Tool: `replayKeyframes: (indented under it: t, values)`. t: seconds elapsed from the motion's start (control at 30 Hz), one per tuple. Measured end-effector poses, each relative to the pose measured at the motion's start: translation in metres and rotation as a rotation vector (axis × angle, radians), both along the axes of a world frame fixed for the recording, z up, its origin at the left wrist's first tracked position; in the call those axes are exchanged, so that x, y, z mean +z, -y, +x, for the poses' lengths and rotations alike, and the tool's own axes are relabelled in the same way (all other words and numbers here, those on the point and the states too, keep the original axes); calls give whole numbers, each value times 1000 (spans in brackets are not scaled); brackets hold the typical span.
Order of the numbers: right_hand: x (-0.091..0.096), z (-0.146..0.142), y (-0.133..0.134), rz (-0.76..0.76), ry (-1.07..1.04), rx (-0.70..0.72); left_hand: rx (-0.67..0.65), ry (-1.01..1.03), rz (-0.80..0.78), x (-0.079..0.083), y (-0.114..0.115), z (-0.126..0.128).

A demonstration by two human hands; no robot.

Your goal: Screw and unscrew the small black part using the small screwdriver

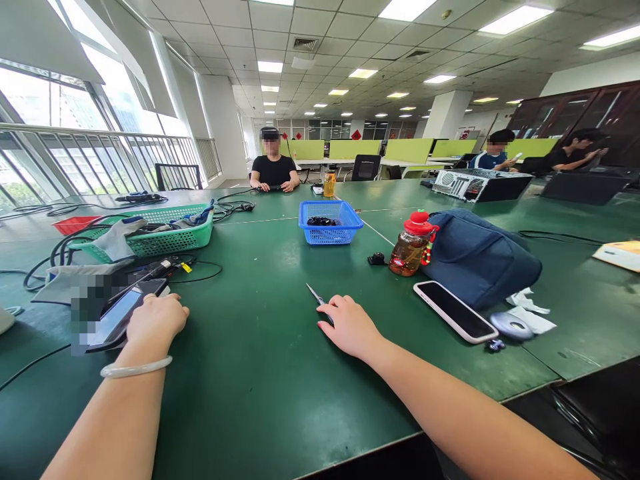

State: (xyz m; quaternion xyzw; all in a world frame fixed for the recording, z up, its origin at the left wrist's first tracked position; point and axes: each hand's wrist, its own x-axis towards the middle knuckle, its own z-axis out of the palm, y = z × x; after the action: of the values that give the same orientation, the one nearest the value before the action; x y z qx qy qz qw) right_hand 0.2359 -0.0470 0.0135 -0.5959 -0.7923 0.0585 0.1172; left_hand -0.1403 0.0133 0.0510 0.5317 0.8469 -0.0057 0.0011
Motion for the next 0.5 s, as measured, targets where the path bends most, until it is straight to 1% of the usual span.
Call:
replayKeyframes:
  t: [0.1, 0.2, 0.3, 0.43, 0.5]
  values:
    - [0, 0, 0, -8, 1, 0, -40, -15, 43, -8, -4, -6]
    - [1, 0, 0, -8, 0, -2, -44, -16, 74, -12, -7, -9]
    - [2, 0, 0, -2, -5, 0, -78, -10, 71, -12, -7, -9]
    - [2, -1, 1, -2, -9, -1, -75, 1, 32, -10, -5, -4]
    - [1, -1, 1, -2, -10, 0, -95, 8, 32, -11, -5, -1]
